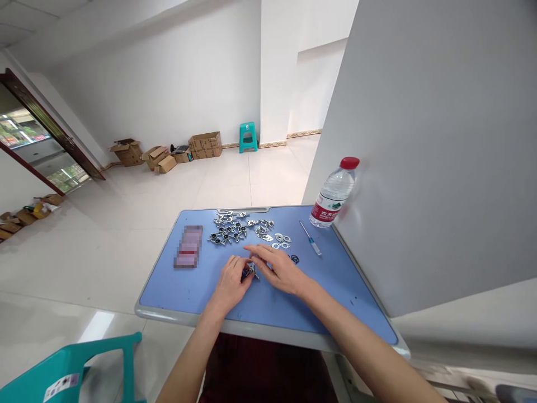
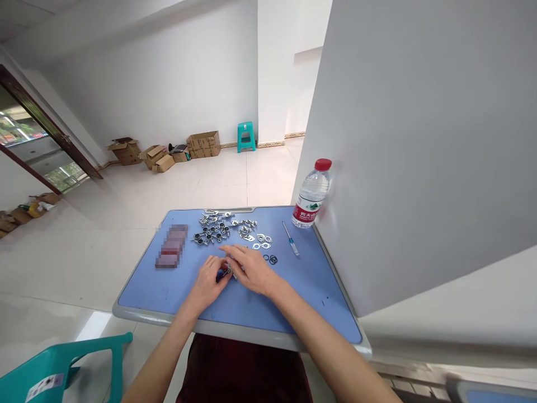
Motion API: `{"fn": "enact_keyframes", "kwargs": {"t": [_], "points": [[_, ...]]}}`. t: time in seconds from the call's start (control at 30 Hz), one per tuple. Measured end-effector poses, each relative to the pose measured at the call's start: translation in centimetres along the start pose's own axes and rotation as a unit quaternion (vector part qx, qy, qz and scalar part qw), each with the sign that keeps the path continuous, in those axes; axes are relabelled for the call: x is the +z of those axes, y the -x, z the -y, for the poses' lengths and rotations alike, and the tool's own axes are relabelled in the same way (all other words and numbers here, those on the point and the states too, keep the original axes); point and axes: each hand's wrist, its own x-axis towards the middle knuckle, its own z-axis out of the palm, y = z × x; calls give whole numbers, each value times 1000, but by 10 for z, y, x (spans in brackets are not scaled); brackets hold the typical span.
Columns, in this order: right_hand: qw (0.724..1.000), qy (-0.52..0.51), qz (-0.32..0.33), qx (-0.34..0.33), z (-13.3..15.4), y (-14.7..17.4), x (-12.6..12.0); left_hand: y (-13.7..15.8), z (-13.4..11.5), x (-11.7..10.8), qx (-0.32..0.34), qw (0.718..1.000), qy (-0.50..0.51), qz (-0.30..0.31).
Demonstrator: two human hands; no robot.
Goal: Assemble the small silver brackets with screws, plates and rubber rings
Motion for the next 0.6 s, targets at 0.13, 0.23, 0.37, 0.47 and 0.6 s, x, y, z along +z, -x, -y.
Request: {"fn": "enact_keyframes", "kwargs": {"t": [0.13, 0.23, 0.37, 0.47, 0.6], "points": [[1000, 0, -12, 24, -4, 1, -1, -1, -1, -1, -4, 1000, -1, 4], [999, 1, -21, 36, -9, 1, 2, -1, -1, -1, -6, 1000, 0, 6], [997, -23, -53, 43, -13, 1, 4, -1, -1, -1, -9, 1000, 3, 5], [997, -17, -68, 43, -12, 0, 6, -1, 0, -1, -10, 1000, 3, 6], [997, -1, -62, 52, -11, 0, 6, -2, -1, -2, -11, 1000, 4, 7]]}}
